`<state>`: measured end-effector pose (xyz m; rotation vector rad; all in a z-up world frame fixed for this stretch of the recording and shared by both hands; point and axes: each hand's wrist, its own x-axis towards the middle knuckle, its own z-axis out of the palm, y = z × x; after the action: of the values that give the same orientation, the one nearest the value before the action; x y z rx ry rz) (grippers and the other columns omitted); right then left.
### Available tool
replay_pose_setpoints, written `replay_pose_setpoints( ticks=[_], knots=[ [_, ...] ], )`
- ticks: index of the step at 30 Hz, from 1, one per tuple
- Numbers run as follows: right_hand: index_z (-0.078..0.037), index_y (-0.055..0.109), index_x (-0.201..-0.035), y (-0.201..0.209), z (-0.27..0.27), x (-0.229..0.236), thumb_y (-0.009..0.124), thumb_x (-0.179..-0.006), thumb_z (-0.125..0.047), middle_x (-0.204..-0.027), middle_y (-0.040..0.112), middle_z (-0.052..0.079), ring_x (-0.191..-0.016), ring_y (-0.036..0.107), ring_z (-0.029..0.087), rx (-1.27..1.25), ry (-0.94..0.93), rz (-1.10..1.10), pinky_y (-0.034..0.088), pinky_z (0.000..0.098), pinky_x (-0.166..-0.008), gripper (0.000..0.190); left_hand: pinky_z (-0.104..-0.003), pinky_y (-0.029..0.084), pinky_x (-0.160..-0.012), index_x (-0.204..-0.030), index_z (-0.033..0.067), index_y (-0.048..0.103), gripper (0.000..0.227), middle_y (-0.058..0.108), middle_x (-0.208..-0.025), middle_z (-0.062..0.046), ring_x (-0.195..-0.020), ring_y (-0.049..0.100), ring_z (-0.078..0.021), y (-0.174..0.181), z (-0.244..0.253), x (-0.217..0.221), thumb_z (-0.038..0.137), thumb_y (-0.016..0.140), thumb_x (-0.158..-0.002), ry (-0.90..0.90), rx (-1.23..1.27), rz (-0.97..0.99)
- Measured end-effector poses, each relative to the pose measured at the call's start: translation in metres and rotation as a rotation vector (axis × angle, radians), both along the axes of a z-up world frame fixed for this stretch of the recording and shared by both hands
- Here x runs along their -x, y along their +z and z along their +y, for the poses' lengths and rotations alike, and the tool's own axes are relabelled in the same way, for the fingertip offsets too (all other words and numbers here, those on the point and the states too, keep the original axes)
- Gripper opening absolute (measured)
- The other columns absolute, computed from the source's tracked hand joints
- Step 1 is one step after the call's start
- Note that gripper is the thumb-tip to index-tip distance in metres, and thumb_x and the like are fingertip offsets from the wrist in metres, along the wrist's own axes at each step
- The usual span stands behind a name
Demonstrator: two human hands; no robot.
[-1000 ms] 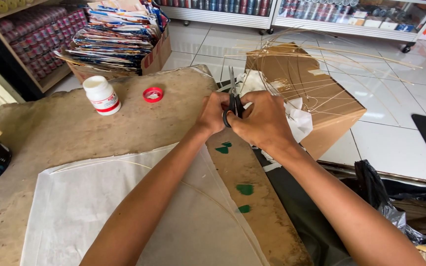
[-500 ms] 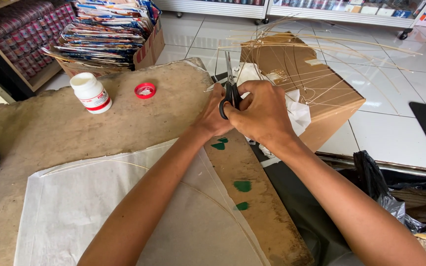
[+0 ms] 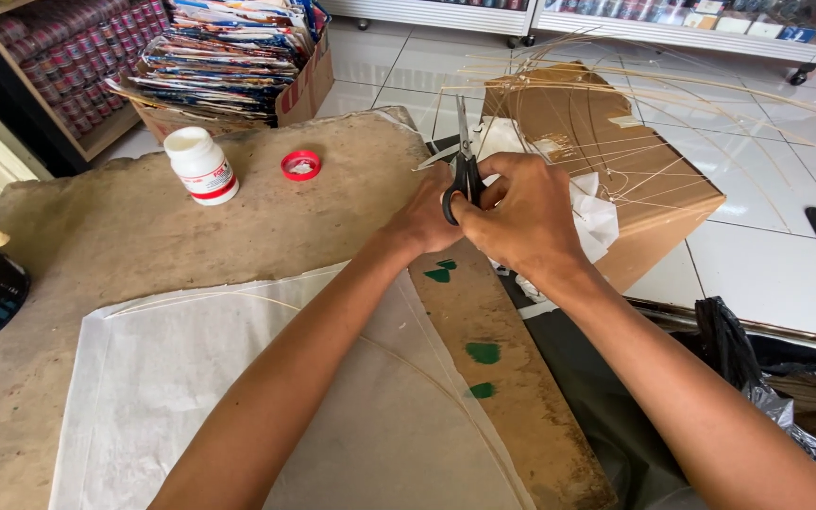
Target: Trimming excess paper from the edges of a kite frame using scissors.
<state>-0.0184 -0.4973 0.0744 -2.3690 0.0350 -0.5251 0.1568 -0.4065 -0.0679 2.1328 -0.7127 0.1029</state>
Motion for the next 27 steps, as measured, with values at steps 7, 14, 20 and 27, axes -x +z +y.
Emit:
replay_pose_setpoints(
  ticks=[7, 14, 20, 27],
  knots=[
    [-0.009, 0.077, -0.097, 0.005, 0.006, 0.007, 0.076, -0.074, -0.031, -0.063, 0.070, 0.004, -0.061, 0.071, 0.021, -0.034, -0.002, 0.012, 0.055, 0.0329, -0.062, 0.032, -0.034, 0.048, -0.048, -0.076, 0.0060, 0.068, 0.020, 0.065, -0.065, -0.013, -0.061, 0.066, -0.0226, 0.019, 0.012, 0.007, 0.022, 0.079, -0.070, -0.030, 0.129, -0.056],
    [-0.012, 0.077, -0.101, 0.004, 0.015, 0.007, 0.076, -0.073, -0.032, -0.068, 0.072, 0.003, -0.062, 0.070, 0.020, -0.024, 0.036, 0.015, 0.056, 0.0328, -0.062, 0.034, -0.036, 0.060, -0.073, -0.088, 0.0158, 0.077, 0.013, 0.072, -0.083, -0.010, -0.080, 0.073, -0.0249, 0.064, 0.076, 0.057, 0.014, 0.071, -0.077, -0.006, 0.218, 0.007],
    [-0.005, 0.075, -0.109, -0.016, 0.041, 0.010, 0.079, -0.071, -0.019, -0.080, 0.075, 0.015, -0.068, 0.072, 0.026, -0.053, 0.235, 0.025, 0.056, 0.0376, -0.061, 0.041, -0.038, 0.055, -0.075, -0.091, 0.0115, 0.077, 0.015, 0.067, -0.088, -0.011, -0.084, 0.067, -0.0219, 0.069, 0.166, 0.104, 0.012, 0.069, -0.078, -0.007, 0.088, 0.023],
    [-0.010, 0.076, -0.112, -0.035, 0.098, -0.011, 0.079, -0.070, -0.014, -0.083, 0.077, 0.010, -0.067, 0.069, 0.016, -0.044, 0.497, 0.091, 0.055, 0.0280, -0.060, 0.042, -0.048, 0.053, -0.091, -0.105, 0.0107, 0.077, 0.032, 0.069, -0.107, -0.017, -0.104, 0.067, -0.0368, 0.086, 0.250, 0.187, 0.027, 0.079, -0.078, 0.210, -0.187, 0.003]
  ],
)
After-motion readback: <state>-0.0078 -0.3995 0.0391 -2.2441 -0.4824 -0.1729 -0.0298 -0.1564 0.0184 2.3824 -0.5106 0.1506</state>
